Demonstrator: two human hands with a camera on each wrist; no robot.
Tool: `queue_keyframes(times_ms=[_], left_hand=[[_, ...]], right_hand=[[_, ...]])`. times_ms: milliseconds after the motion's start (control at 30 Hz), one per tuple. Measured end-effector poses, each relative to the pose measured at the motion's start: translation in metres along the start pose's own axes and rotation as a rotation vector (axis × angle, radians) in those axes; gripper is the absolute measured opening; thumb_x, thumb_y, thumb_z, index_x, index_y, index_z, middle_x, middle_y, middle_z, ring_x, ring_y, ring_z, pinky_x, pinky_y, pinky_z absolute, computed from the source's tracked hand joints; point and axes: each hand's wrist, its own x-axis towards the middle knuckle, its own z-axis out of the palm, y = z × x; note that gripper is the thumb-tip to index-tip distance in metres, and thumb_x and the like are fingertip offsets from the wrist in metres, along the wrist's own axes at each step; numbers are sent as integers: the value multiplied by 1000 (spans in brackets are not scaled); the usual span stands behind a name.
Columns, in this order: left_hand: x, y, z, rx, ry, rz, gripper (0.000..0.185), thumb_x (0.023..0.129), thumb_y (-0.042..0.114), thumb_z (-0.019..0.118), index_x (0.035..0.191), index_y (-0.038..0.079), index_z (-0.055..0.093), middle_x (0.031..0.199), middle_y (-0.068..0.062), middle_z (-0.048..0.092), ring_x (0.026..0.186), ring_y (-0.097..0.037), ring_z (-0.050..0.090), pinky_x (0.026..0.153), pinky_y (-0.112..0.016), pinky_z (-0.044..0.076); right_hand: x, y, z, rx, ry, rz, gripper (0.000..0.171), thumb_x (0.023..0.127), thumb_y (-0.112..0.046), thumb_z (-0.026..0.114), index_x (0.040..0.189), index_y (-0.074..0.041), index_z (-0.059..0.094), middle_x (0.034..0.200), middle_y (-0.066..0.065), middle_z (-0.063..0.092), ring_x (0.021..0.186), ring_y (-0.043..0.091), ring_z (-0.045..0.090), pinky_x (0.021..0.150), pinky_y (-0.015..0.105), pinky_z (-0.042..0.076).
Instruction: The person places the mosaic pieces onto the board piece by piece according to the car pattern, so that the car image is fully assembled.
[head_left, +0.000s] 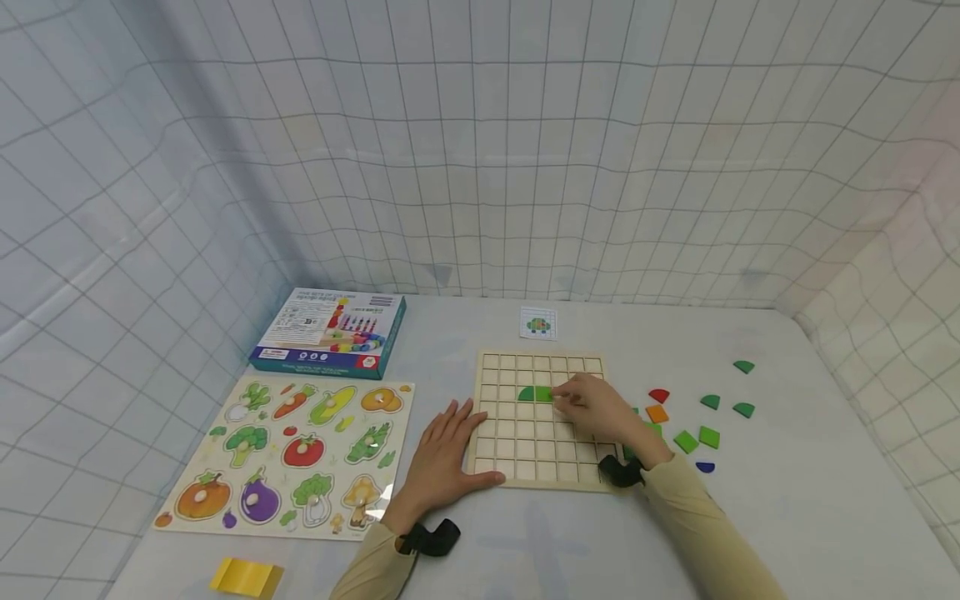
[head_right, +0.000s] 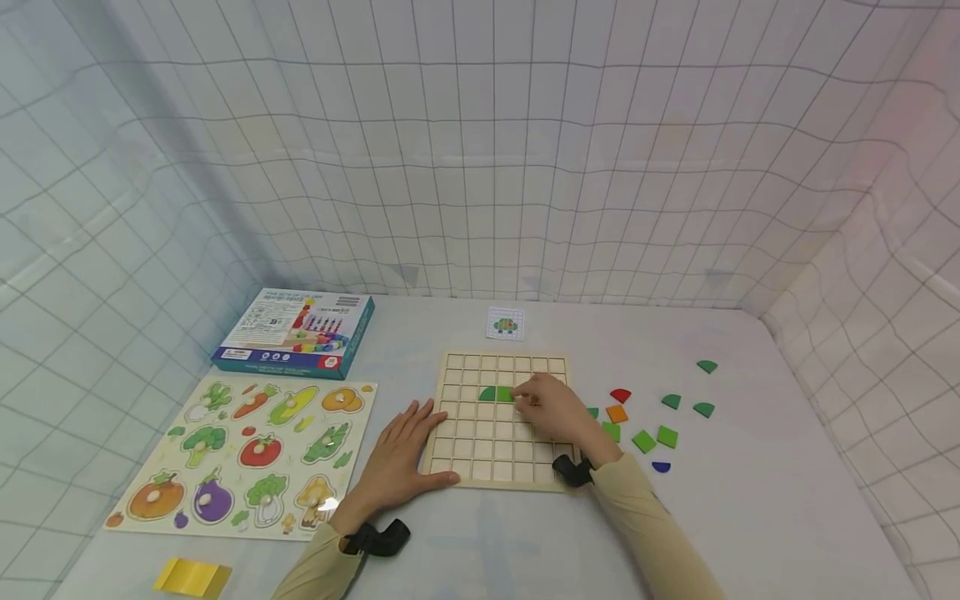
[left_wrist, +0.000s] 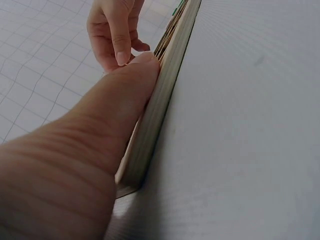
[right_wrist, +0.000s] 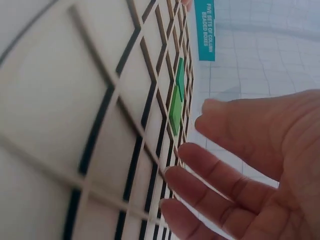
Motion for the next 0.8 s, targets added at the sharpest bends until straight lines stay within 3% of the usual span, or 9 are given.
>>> queue_keyframes(times_ms=[200,300,467,667,800], left_hand=[[-1,1,0,0,-1,8,91,70,70,60,142,20,36,153,-4,24,142,-25,13,114,-44,14],[-1,1,0,3,8,9,91,70,70,61,142,20,36,152,-4,24,142,-25,14,113,-44,14],[-1,1,0,7,12,6,91,69,70,61,142,20,36,152,-4,25,142,-25,14,113,-44,15],[-1,0,1,-1,6,-3,91,69,70,61,142,21,36,153,-3,24,142,-24,13,114,-43,13],[0,0,1,0,3,-3,92,69,70,61,142,21,36,153,-3,23,142,-24,12,114,-43,13]], right_hand=[[-24,17,-17,16,94,0,21,89,-16,61,108,-8,68,99,2,64,87,17,60,71,30,51],[-37,27,-30,-5,137,54,21,89,-16,62,107,-7,68,99,3,66,88,18,60,68,29,50],[-57,46,-53,-45,174,189,22,89,-16,61,108,-5,68,94,6,66,74,17,56,60,27,46],[-82,69,-71,-120,236,320,22,88,-16,62,107,-5,68,103,15,66,86,29,59,64,39,51],[-95,81,-82,-146,241,348,25,88,-15,61,108,0,66,108,24,62,89,36,59,67,46,50]])
